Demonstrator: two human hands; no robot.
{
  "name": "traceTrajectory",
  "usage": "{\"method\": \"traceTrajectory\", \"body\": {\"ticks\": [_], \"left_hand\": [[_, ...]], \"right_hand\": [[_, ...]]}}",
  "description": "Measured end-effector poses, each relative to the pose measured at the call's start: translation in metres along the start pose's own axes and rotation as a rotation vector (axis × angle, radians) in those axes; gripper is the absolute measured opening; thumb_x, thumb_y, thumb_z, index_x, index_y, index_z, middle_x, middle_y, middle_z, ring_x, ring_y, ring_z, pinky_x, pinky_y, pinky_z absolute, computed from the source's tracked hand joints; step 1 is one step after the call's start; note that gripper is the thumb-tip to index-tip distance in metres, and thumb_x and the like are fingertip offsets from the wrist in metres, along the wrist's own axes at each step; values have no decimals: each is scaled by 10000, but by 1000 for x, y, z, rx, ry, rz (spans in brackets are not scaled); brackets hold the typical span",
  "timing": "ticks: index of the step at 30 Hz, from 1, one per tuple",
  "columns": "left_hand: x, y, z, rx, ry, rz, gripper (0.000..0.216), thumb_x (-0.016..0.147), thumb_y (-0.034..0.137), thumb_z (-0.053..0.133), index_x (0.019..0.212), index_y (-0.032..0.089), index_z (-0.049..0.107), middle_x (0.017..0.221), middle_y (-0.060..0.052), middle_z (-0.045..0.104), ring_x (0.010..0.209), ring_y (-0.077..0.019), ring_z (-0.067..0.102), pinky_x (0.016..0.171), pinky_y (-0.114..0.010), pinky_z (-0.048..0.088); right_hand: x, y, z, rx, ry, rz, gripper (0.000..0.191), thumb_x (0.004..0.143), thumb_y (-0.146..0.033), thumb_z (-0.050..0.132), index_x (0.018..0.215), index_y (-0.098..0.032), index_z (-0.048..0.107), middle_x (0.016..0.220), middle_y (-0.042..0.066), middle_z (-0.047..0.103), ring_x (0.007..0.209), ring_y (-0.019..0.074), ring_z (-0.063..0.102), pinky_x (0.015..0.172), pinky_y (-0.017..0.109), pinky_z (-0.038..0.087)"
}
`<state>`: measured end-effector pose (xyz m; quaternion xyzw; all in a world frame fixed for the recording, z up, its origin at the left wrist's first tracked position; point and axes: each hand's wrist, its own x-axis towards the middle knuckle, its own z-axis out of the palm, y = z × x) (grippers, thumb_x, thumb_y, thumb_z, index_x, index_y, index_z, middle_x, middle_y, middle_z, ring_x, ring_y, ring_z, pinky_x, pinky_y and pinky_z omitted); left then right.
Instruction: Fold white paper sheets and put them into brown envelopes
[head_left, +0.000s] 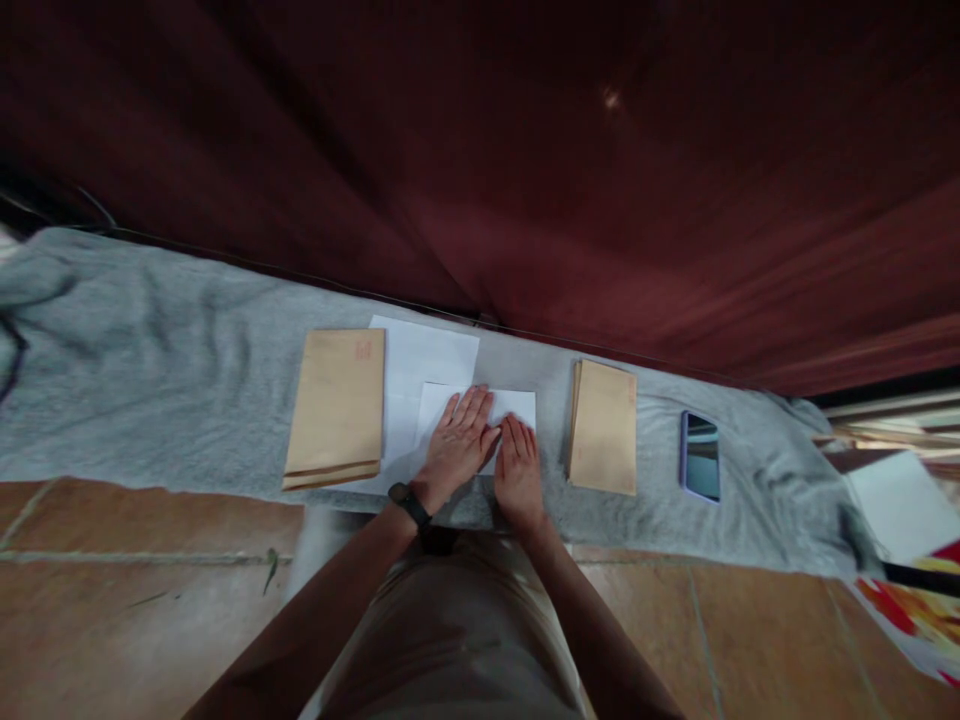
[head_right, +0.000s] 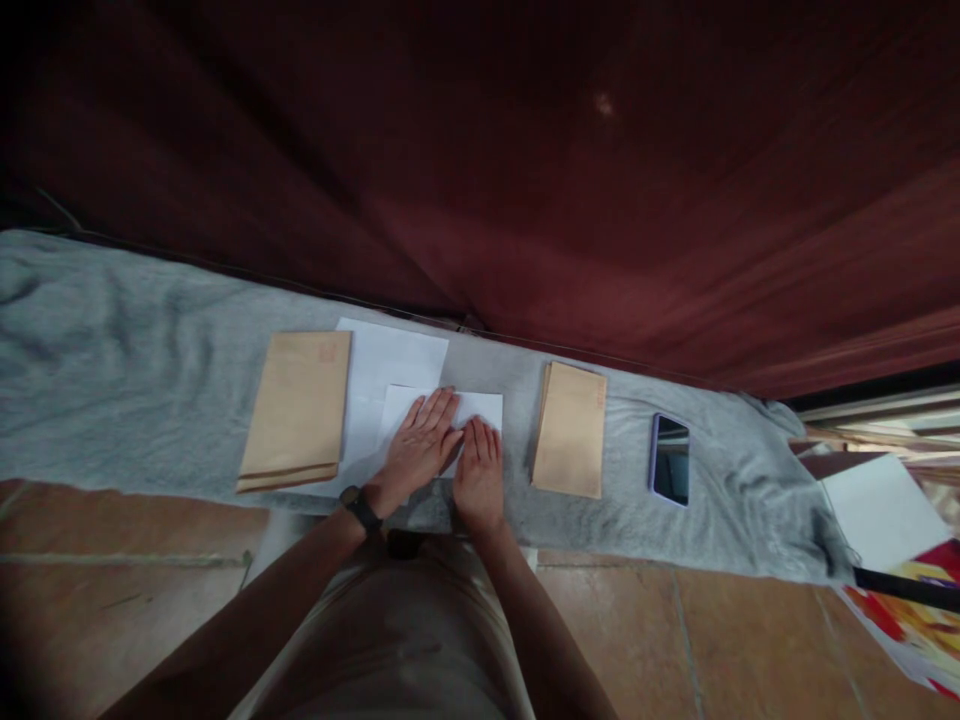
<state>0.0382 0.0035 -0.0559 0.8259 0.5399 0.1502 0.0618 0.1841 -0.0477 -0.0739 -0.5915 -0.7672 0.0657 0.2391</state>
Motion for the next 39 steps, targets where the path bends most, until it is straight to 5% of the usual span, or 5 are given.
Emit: {"method": "traceTrajectory", "body": {"ticks": [12,24,39], "left_hand": [[-45,-3,-17,20,-64,76,505,1055,345,384,1550,266,444,1632,16,411,1565,-262,251,1299,-529,171],[-49,-2,-13,54,-68,145,459,997,253,483,1422,120,592,1457,-156,602,1545,-324,291,1288,-583,182],[-48,-1,-15,42,-83,99,514,1056,368,385,1515,159,485,1579,-81,491,1549,-283,290,1297,-542,170]], "right_hand": [[4,-5,-7,-13,-38,67,511,1039,-187,347,1531,-73,423,1580,181,456,1524,237,329,1252,519,277],[53,-15,2,61,-183,-141,466,1089,-272,316,1485,-133,518,1586,104,470,1502,214,365,1271,475,248],[48,4,-6,-125,-175,-102,509,1105,-339,284,1557,-154,431,1650,121,356,1546,264,280,1259,510,242]]}}
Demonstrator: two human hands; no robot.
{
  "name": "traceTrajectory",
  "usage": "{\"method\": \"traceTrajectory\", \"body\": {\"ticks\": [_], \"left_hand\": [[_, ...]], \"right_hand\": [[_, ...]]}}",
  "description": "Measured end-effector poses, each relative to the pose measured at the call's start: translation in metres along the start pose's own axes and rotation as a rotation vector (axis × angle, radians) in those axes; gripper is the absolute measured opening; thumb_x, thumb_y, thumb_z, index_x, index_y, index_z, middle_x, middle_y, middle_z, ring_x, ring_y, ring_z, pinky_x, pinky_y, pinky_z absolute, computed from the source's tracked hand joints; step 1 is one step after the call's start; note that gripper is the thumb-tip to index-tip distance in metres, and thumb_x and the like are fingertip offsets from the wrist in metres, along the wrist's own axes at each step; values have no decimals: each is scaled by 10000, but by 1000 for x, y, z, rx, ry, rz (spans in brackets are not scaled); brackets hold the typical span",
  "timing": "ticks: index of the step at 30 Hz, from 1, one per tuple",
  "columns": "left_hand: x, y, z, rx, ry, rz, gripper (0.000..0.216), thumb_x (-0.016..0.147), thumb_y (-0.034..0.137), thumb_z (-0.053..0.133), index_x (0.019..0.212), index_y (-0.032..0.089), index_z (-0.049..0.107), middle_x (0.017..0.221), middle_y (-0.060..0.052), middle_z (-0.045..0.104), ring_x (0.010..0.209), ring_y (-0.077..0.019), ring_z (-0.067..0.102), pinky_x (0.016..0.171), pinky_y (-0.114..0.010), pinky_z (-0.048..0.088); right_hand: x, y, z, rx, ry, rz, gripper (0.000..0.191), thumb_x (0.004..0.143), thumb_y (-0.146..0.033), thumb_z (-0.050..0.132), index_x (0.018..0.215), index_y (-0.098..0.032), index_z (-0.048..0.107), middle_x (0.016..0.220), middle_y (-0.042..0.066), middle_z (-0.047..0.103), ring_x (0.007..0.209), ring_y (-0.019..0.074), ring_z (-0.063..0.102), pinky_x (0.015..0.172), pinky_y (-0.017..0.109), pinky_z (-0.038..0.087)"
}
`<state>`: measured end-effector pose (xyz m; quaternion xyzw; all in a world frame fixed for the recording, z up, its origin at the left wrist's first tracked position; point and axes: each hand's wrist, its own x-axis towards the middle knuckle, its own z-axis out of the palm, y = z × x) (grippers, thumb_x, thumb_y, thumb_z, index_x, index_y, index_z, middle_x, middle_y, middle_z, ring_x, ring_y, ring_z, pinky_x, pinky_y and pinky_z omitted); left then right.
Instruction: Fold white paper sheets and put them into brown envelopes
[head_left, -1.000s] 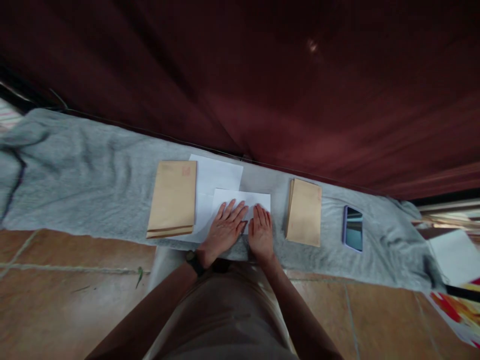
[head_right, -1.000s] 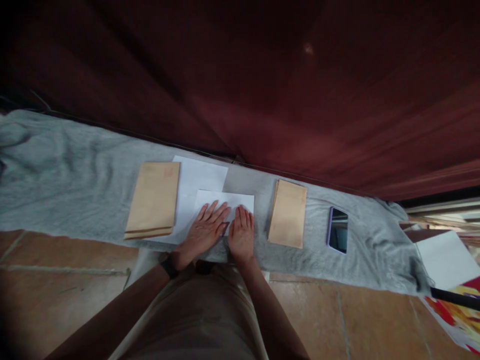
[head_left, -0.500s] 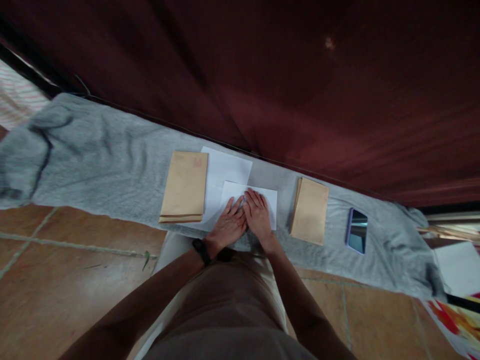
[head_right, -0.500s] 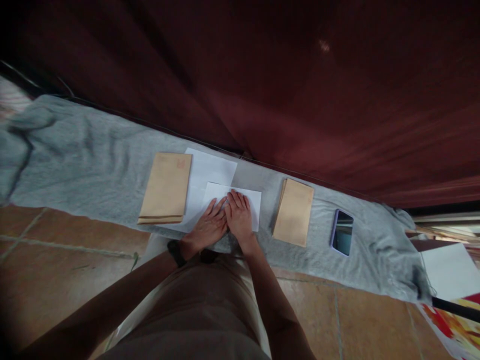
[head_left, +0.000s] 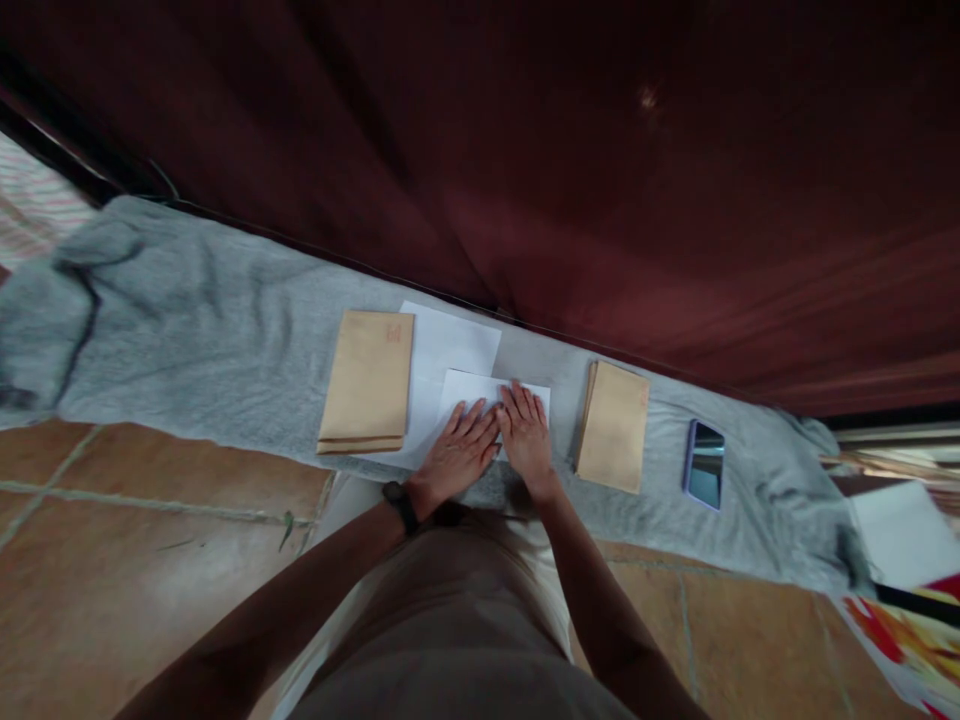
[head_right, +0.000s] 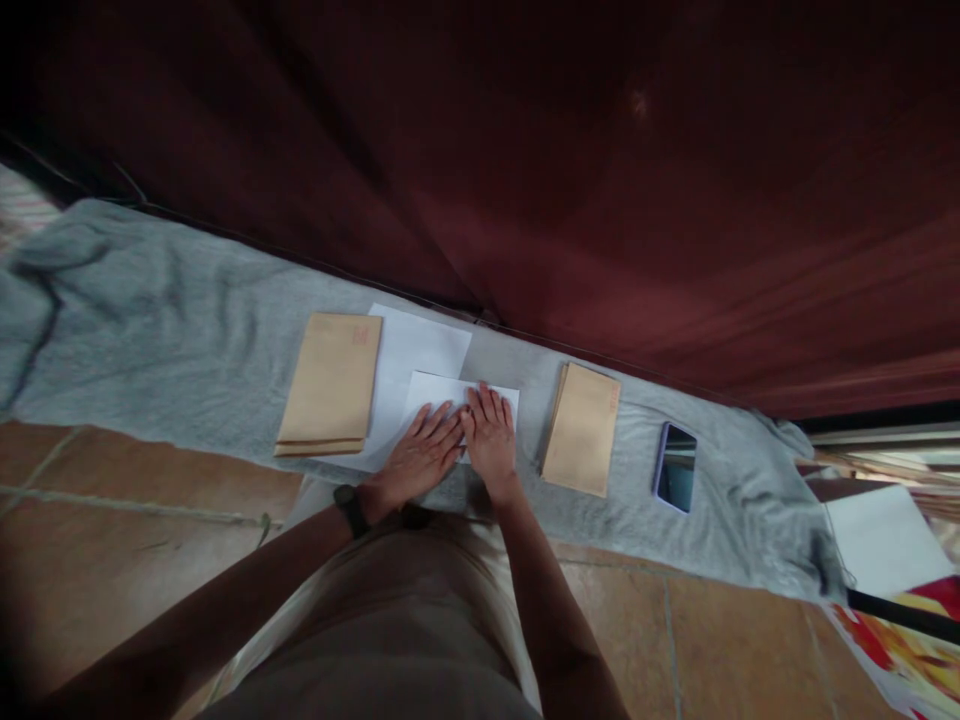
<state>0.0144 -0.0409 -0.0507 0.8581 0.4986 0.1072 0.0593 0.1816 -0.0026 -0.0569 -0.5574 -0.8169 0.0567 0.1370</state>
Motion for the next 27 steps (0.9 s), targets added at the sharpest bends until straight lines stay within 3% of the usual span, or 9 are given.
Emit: {"method": "traceTrajectory", "body": {"ticks": [6,15,23,27], "left_hand": [[-6,-9,-2,-10,66,-64,574,1046,370,380,1562,118,402,1642,-122,371,1553,-246,286,1296,-473,202],[-20,-22,-4,2,174,-239,640,1034,345,371,1593,43,300,1632,-208,350,1545,-303,295,1273,-518,255],[35,-2,0,-13,118,-70,557,1037,280,349,1559,93,400,1628,-125,398,1548,-268,295,1286,-492,242],[46,-11,6,1,111,-82,555,1050,340,350,1531,81,447,1618,-144,407,1537,-287,320,1275,-509,255]], "right_hand": [[-13,7,-2,-34,45,61,505,1094,-357,361,1571,-197,409,1642,113,375,1528,267,324,1240,513,287],[-32,11,-3,-101,80,129,520,1084,-366,406,1568,-175,412,1639,138,371,1536,291,309,1228,516,304],[-31,10,0,-112,112,138,511,1080,-349,409,1557,-166,431,1626,149,392,1525,290,333,1220,511,317],[-33,10,0,-111,115,139,517,1075,-351,423,1561,-177,427,1624,141,399,1521,285,344,1218,498,327]]}}
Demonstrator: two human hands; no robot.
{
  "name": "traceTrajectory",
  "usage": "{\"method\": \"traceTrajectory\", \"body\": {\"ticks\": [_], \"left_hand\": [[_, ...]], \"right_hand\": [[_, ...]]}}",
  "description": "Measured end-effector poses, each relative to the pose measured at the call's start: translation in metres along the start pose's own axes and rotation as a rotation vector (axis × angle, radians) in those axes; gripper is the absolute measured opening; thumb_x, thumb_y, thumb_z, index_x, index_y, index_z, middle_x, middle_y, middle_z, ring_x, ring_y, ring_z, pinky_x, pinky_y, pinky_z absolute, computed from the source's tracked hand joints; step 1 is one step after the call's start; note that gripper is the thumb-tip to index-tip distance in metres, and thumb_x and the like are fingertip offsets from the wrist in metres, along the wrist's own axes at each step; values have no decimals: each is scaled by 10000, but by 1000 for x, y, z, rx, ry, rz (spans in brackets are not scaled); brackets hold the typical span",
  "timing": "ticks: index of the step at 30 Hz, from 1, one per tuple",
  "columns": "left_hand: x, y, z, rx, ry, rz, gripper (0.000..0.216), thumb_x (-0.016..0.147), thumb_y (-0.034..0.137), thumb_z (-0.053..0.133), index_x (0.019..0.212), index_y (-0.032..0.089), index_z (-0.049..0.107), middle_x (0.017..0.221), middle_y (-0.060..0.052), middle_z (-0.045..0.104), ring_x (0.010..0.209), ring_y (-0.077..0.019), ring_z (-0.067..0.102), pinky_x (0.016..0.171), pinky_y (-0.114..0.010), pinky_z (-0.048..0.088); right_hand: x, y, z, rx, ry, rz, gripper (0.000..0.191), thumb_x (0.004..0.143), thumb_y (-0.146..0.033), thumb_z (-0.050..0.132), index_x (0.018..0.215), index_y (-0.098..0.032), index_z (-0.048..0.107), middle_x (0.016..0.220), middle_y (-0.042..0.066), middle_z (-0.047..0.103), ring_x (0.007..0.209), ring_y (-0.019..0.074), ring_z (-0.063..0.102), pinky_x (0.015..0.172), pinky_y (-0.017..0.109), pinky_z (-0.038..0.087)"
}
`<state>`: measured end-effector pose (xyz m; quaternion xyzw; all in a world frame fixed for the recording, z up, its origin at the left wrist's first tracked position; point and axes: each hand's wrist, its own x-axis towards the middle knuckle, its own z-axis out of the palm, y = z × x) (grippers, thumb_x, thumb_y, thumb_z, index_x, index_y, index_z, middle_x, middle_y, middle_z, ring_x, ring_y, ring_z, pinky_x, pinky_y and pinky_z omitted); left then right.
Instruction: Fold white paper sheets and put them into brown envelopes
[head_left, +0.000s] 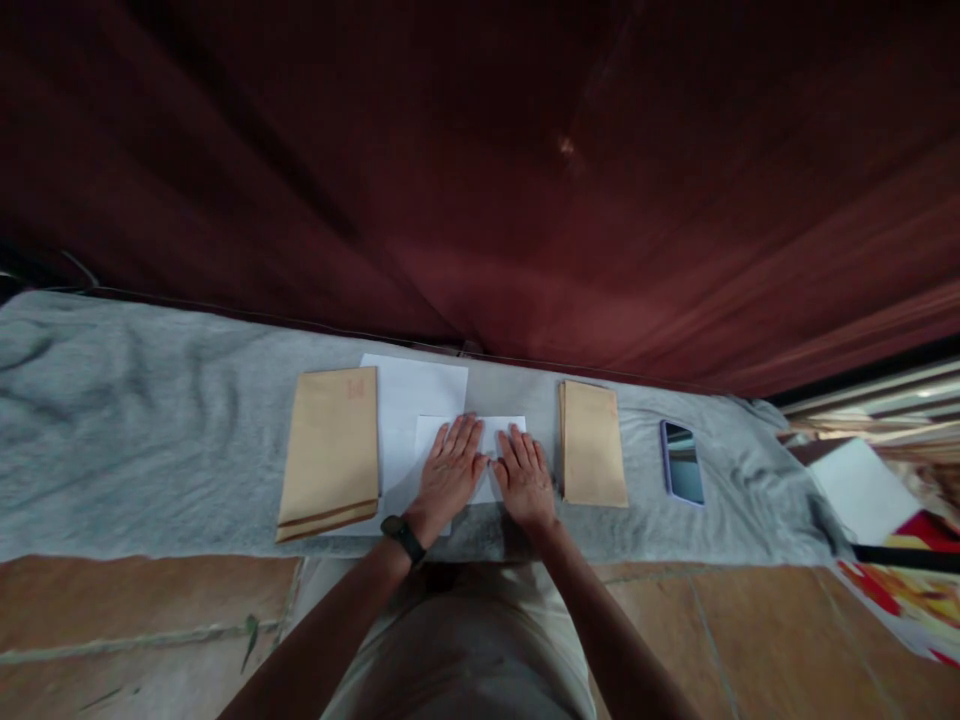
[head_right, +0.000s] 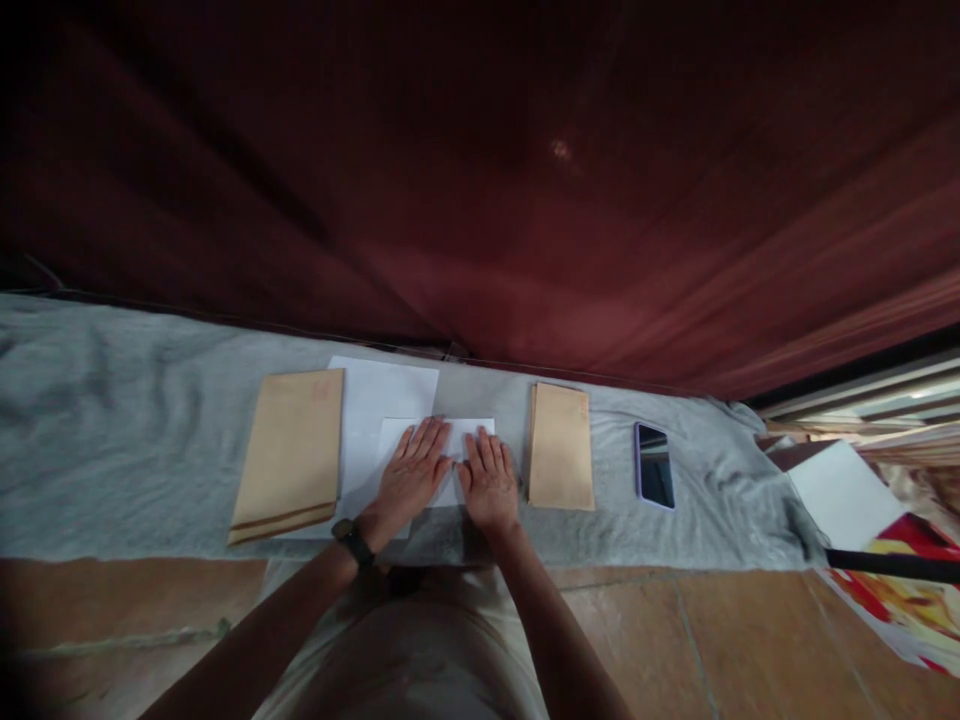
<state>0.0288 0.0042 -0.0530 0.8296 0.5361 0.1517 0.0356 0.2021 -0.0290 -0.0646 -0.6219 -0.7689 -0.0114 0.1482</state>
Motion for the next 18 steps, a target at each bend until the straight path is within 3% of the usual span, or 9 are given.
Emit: {"method": "traceTrajectory", "body": {"ticks": [6,13,18], "left_hand": [[-16,-22,-2,11,51,-53,589,1041,364,362,1561,89,397,1624,-168,383,1545,-297,298,1266,-535,257],[-19,-24,-8,38,4,-21,586,994,226,358,1554,56,394,1644,-179,345,1562,-303,246,1268,-535,248],[-19,-25,-10,37,-4,-29,563,1010,222,327,1543,70,422,1638,-163,365,1554,-297,273,1268,-525,254]], "right_hand": [[3,-8,-6,27,-3,54,503,1080,-343,407,1561,-197,426,1617,129,413,1512,292,364,1233,551,283],[27,-47,-3,143,-57,-42,482,1083,-313,378,1548,-205,445,1627,60,412,1516,239,357,1263,488,269],[23,-46,5,116,-51,-42,480,1076,-339,423,1545,-239,451,1622,51,422,1518,259,349,1251,515,277]]}}
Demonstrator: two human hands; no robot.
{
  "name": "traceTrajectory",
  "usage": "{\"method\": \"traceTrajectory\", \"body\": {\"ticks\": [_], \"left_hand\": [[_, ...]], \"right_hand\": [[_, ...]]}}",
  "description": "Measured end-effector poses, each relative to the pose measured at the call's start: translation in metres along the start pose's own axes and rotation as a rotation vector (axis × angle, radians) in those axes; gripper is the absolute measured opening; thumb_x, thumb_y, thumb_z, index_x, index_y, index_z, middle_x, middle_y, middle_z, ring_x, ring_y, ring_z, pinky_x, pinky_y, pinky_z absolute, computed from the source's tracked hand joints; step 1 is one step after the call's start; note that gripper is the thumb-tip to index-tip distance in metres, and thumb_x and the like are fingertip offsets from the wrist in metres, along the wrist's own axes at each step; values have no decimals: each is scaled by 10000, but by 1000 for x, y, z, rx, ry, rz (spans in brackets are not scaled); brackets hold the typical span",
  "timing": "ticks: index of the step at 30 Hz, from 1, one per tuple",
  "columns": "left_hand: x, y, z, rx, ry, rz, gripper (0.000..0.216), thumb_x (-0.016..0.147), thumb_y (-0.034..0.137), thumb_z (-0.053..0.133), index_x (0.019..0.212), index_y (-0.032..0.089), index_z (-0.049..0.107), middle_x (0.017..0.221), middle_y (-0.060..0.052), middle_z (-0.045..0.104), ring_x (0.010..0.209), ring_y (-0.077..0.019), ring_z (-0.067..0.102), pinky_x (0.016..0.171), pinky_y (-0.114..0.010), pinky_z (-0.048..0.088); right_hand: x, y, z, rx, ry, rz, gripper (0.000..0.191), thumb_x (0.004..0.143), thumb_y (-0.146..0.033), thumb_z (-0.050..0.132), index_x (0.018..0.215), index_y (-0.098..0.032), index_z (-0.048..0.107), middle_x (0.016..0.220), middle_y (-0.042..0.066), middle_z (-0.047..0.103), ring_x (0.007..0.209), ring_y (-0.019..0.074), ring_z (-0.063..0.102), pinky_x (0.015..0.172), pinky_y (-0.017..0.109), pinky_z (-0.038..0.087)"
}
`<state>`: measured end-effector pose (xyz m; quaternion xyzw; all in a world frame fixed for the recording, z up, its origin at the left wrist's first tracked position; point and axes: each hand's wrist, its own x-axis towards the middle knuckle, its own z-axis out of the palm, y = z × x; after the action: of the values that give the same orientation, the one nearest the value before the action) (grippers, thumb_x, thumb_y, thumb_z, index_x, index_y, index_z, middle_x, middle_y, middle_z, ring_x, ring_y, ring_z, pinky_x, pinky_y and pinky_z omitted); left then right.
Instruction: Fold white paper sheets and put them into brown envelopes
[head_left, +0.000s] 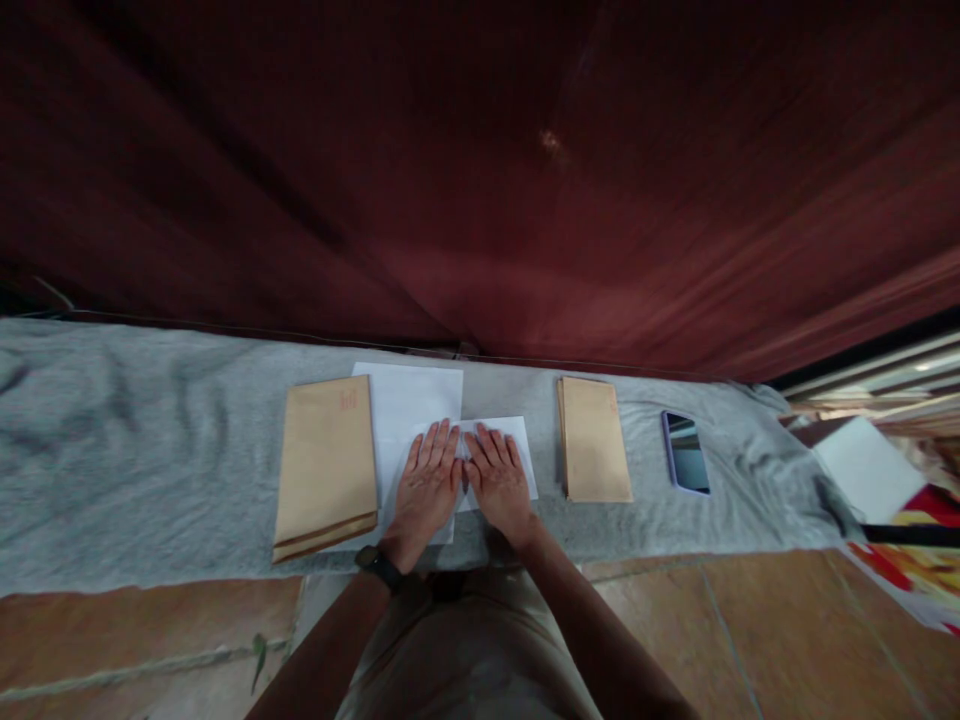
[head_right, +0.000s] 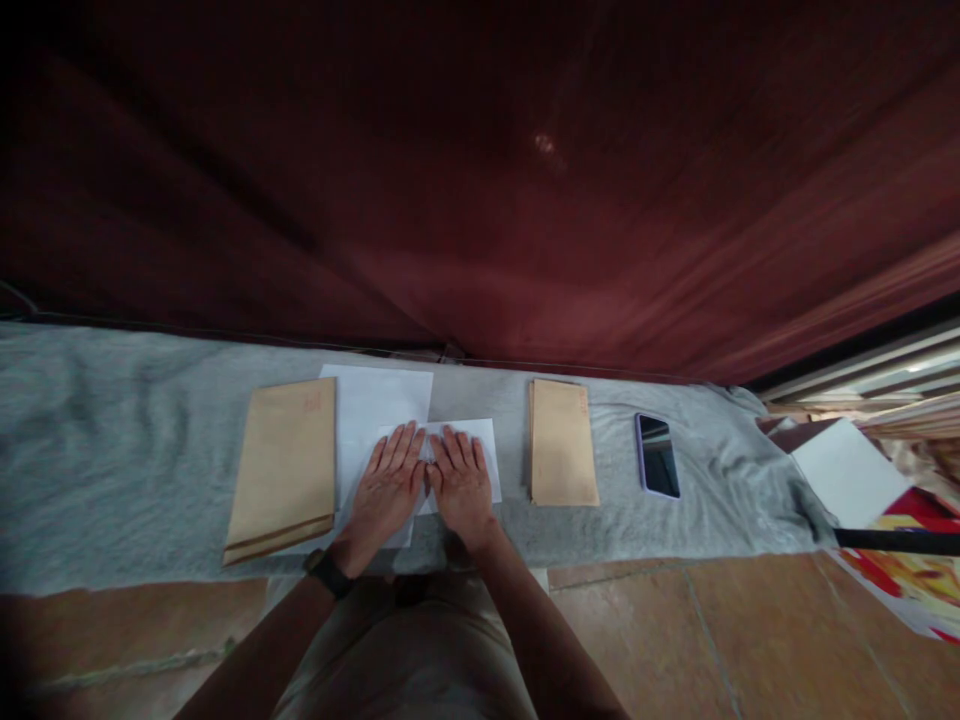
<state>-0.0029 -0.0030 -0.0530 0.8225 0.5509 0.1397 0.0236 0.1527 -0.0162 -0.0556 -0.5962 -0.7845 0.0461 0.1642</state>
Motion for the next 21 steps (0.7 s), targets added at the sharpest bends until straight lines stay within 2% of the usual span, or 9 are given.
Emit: {"method": "traceTrajectory", "body": {"ticks": [6,10,15,18,21], "left_hand": [[-3,-2,4,-49,83,-33,588,1027,309,343,1581,112,362,1630,-171,374,1543,-301,301,1249,-550,280],[-6,-4,6,-60,119,-67,634,1031,356,361,1606,98,291,1631,-192,359,1537,-312,314,1242,-560,288],[-8,-6,5,-37,123,-95,641,1039,368,350,1602,71,279,1623,-211,371,1533,-323,319,1242,-555,289],[-7,-1,4,-41,124,-107,629,1042,341,341,1597,52,284,1631,-219,348,1545,-324,289,1247,-558,284],[-4,15,4,-67,89,-18,600,1040,309,343,1596,84,312,1636,-172,365,1552,-297,279,1259,-536,283]], "right_hand": [[-10,12,-4,-32,29,41,504,1057,-394,468,1539,-248,460,1634,62,400,1522,277,338,1239,512,291],[-16,16,-6,-48,39,64,534,1055,-405,467,1558,-232,432,1647,99,368,1527,291,330,1233,518,295],[-27,21,-7,-74,65,103,568,1053,-427,469,1572,-203,408,1666,138,315,1531,313,320,1221,520,313],[-32,25,-7,-79,74,118,570,1053,-417,469,1576,-200,400,1665,139,315,1535,306,314,1221,514,320],[-34,25,-8,-77,65,126,571,1048,-403,478,1576,-200,401,1670,136,304,1538,306,308,1224,514,317]]}}
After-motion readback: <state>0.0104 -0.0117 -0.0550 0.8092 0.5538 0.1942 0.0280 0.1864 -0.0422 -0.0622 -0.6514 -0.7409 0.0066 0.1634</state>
